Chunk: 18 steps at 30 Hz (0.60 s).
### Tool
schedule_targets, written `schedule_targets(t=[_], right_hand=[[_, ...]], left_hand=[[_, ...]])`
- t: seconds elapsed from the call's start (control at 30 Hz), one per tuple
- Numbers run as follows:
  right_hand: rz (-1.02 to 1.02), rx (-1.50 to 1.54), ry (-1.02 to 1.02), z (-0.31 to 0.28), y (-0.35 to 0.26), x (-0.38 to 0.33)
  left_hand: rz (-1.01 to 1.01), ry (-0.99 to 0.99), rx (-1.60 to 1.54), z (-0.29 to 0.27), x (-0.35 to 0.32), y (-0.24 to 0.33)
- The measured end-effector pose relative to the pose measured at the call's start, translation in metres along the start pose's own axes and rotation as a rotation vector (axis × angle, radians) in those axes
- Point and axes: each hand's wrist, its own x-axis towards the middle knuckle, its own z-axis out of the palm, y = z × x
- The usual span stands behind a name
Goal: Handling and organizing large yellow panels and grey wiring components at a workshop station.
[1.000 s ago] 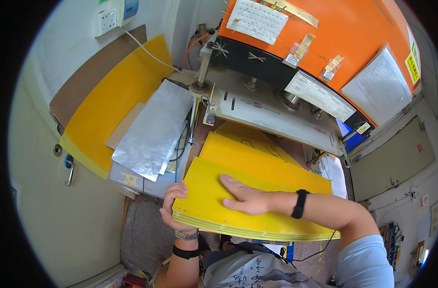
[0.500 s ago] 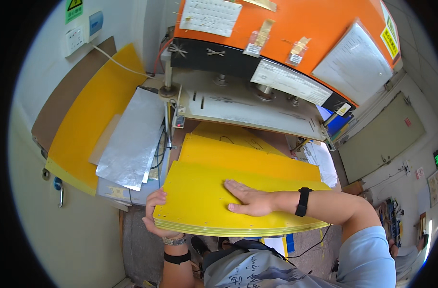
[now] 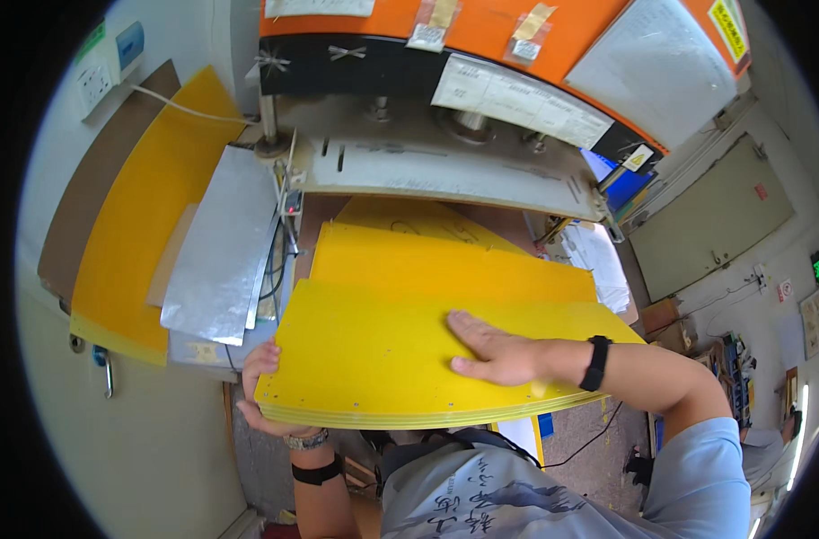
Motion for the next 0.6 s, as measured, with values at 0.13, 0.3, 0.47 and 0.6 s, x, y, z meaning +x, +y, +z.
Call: schedule_targets(t=[0.13, 0.3, 0.47, 0.6], right_hand=[[0.090, 0.067, -0.083, -0.003, 0.016, -0.007], [0.089, 0.042, -0.050, 0.008, 0.016, -0.007], [0.045, 0.099, -0.008, 0.003, 0.025, -0.015], [0.182, 0.034, -0.023, -0.017, 0.032, -0.040]], left_hand=[[0.009, -0.020, -0.014, 0.000, 0.002, -0.001], [0.003, 0.010, 0.005, 0.008, 0.002, 0.006], [-0.038, 0.033, -0.064, 0.007, 0.000, 0.001], [0.004, 0.012, 0.034, 0.002, 0.007, 0.000]])
